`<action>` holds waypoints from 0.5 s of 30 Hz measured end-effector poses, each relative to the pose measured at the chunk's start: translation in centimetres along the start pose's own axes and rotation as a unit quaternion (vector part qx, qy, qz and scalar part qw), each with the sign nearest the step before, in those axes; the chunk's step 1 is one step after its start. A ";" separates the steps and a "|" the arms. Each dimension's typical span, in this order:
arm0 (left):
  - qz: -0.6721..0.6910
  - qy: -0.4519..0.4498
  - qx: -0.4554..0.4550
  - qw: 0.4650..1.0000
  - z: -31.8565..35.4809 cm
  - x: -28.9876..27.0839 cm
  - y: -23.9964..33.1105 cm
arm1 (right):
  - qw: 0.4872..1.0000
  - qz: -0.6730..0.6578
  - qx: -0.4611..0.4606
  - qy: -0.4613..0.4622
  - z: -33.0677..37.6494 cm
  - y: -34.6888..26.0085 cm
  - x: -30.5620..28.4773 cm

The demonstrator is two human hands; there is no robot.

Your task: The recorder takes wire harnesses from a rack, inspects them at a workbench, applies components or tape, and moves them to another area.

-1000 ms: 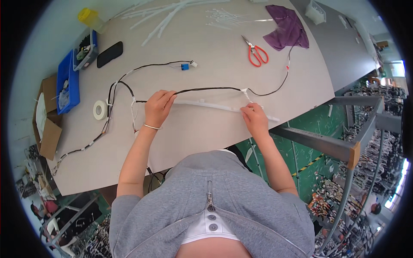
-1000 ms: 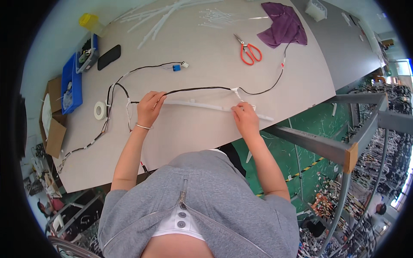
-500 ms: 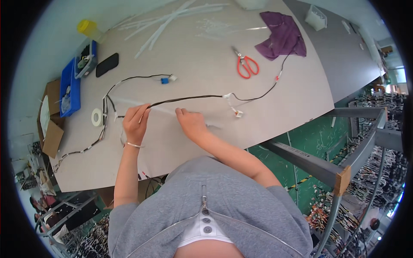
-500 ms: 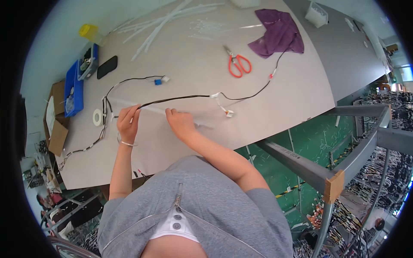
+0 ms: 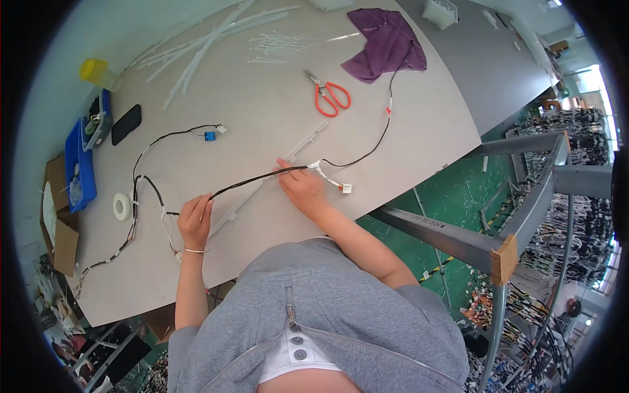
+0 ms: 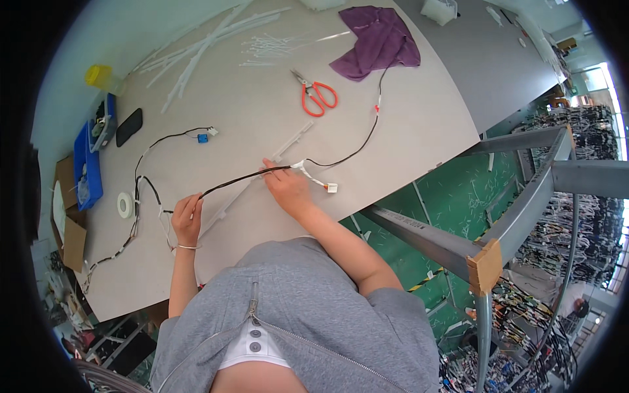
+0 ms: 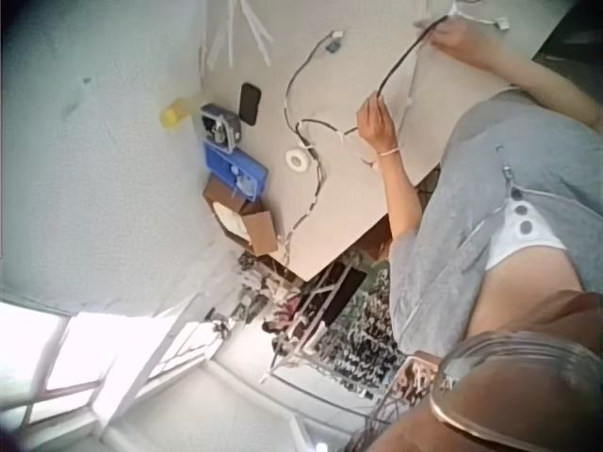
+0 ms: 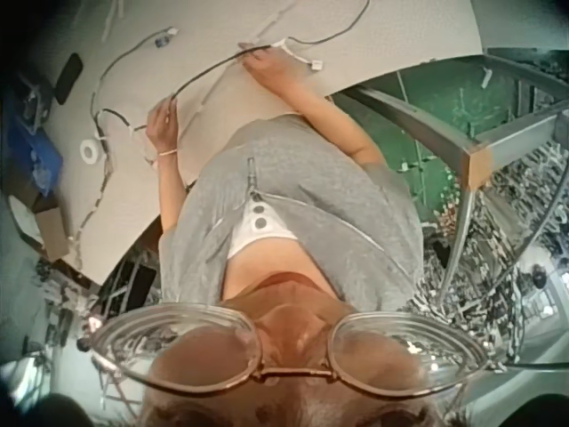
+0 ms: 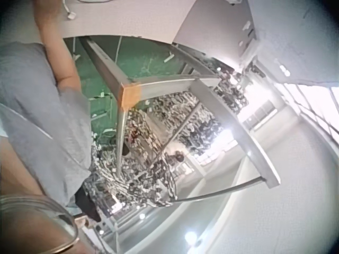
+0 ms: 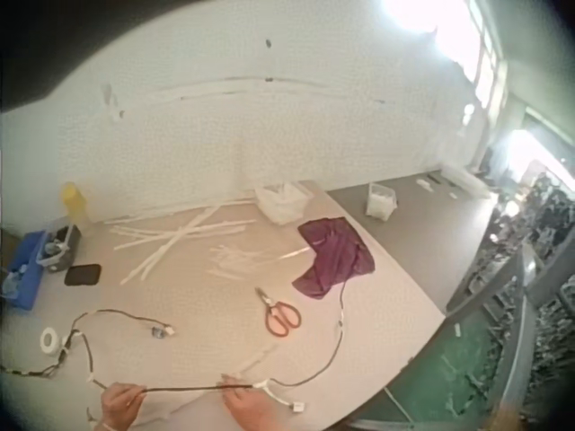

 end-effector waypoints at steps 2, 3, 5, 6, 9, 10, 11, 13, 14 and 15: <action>0.002 -0.005 -0.006 1.000 0.4 -0.1 0.4 | 0.999 -0.024 0.020 0.017 0.1 -0.5 -1.5; -0.001 -0.008 -0.014 1.000 0.6 -0.3 0.4 | 0.997 -0.067 -0.002 0.022 0.4 -0.7 -2.8; -0.008 -0.016 -0.012 1.000 1.4 -0.6 0.7 | 0.993 -0.115 -0.024 0.024 0.9 -0.4 -4.7; -0.015 -0.022 -0.010 1.000 1.7 -0.8 0.8 | 0.996 -0.063 0.038 0.059 1.2 0.9 -5.8; -0.039 -0.054 0.012 0.998 2.6 -0.7 1.0 | 0.989 0.024 0.126 0.077 1.4 3.3 -7.6; -0.045 -0.058 0.005 0.997 2.5 -0.8 1.2 | 0.984 0.065 0.152 0.066 1.4 4.0 -7.8; -0.051 -0.076 0.023 0.996 1.4 -0.5 2.5 | 0.985 0.056 0.151 0.059 1.5 4.7 -7.5; -0.019 -0.112 -0.012 0.993 -0.7 1.5 3.9 | 0.990 0.046 0.137 -0.001 1.6 5.9 -6.5; 0.018 -0.126 -0.066 0.990 -1.6 3.0 4.0 | 0.990 0.035 0.135 -0.009 1.5 6.1 -6.5; 0.026 -0.156 -0.076 0.984 -2.8 4.9 4.7 | 0.989 0.055 0.134 -0.004 1.2 5.9 -6.9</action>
Point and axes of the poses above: each hand's wrist, its own z-axis away from the middle knuckle, its own x-axis out of the palm, y = z × x, the point moved 5 cm from there along -z, towards the middle knuckle, and after that the axes turned 7 degrees about y, right-handed, at the moved point
